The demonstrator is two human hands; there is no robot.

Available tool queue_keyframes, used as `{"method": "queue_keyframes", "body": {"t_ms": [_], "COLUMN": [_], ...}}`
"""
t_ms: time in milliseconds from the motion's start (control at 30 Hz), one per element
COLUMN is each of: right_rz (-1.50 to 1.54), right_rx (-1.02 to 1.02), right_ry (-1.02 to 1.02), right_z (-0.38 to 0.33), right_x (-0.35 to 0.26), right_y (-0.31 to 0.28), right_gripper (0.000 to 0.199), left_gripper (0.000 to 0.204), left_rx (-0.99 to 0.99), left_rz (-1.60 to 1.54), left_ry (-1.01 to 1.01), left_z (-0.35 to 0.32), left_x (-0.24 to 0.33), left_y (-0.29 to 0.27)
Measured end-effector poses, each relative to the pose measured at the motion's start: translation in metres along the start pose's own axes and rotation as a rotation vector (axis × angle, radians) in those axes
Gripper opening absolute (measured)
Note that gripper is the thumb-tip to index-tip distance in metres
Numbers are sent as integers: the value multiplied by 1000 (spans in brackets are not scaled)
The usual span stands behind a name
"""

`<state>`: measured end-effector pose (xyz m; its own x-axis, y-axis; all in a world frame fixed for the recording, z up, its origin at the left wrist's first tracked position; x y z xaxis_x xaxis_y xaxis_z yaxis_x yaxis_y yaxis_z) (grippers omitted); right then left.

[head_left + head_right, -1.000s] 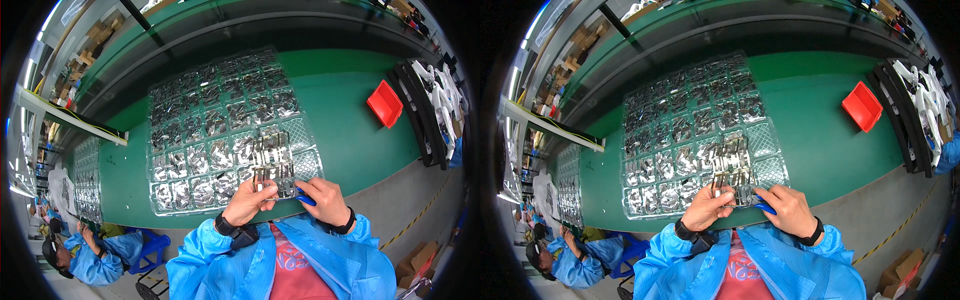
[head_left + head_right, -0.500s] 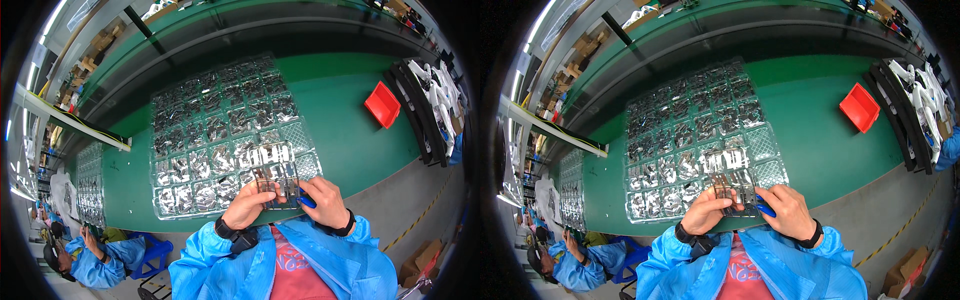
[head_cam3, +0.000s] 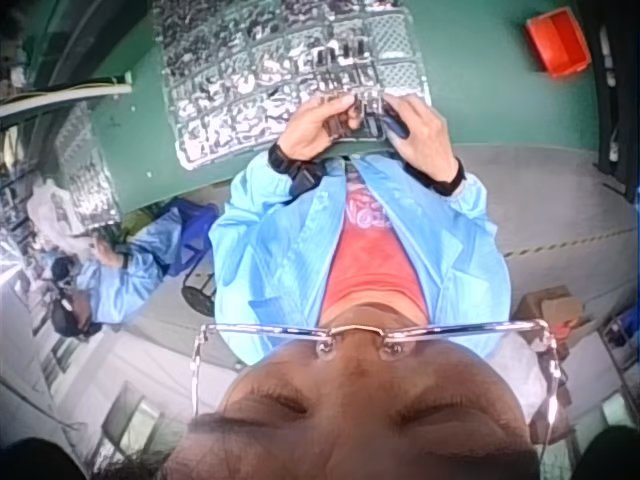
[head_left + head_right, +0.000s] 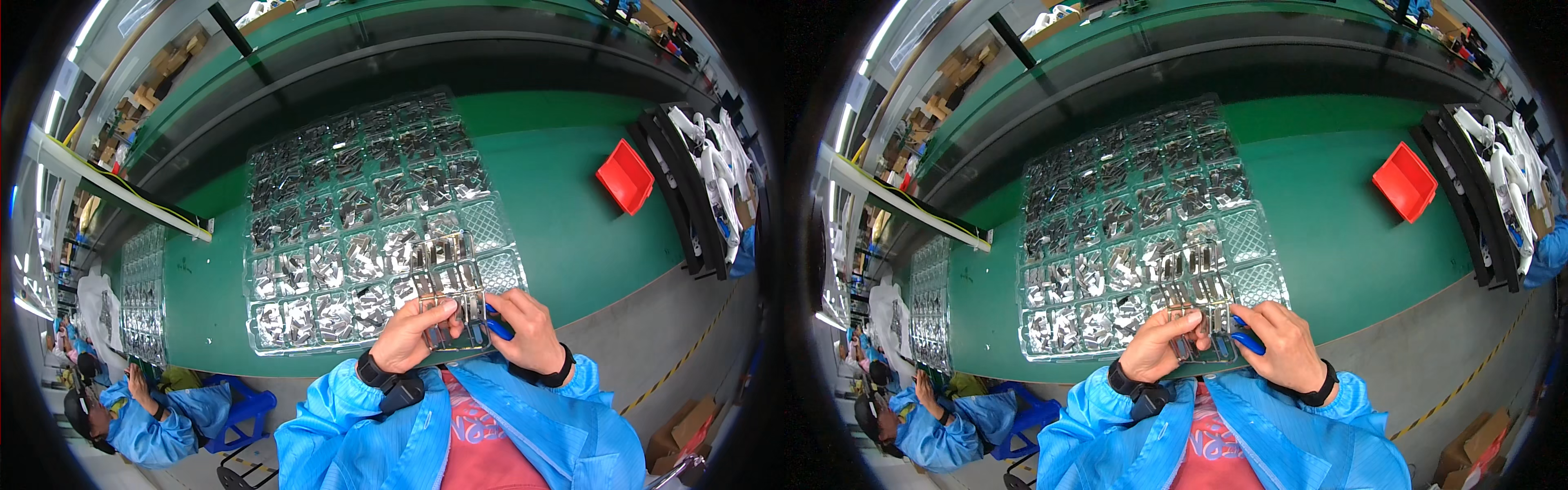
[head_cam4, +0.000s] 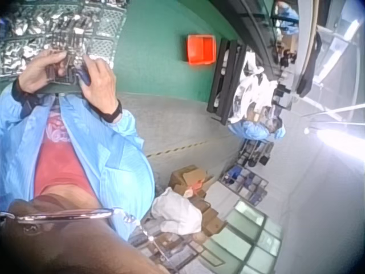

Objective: Using pliers to trim or adjust metal wire components on a workbench in a manufacturing environment.

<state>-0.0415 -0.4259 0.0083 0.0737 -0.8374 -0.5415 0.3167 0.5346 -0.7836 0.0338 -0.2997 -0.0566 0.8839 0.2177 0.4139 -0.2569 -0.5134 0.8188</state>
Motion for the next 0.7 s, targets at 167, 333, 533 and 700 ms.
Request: {"method": "queue_keyframes", "body": {"t_ms": [167, 333, 533, 700], "right_rz": [20, -12, -53, -130], "right_rx": [-12, -6, -20, -67], "right_ry": [-6, -44, -29, -20], "right_z": [1, 1, -3, 0], "right_x": [0, -2, 2, 1], "right_y": [3, 4, 6, 0], "right_gripper": [49, 50, 48, 46], "left_gripper": [14, 15, 17, 21], "left_rx": [-3, -8, 0, 51], "left_rz": [-8, 0, 29, 140], "left_ry": [-37, -28, -34, 14], "left_z": [0, 0, 2, 0], "left_x": [-4, -2, -3, -2], "left_y": [-1, 0, 1, -7]}}
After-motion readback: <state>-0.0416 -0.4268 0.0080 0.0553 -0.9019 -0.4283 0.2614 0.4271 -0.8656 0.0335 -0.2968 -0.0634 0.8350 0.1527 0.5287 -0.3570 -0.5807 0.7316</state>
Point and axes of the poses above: each hand's wrist, its own z-axis towards the middle knuckle, its own y-axis out of the palm, x = y × z, the point moved 7 cm from there along z, towards the middle knuckle, and after that the axes turned 8 degrees about -z, right-handed, at the moved point
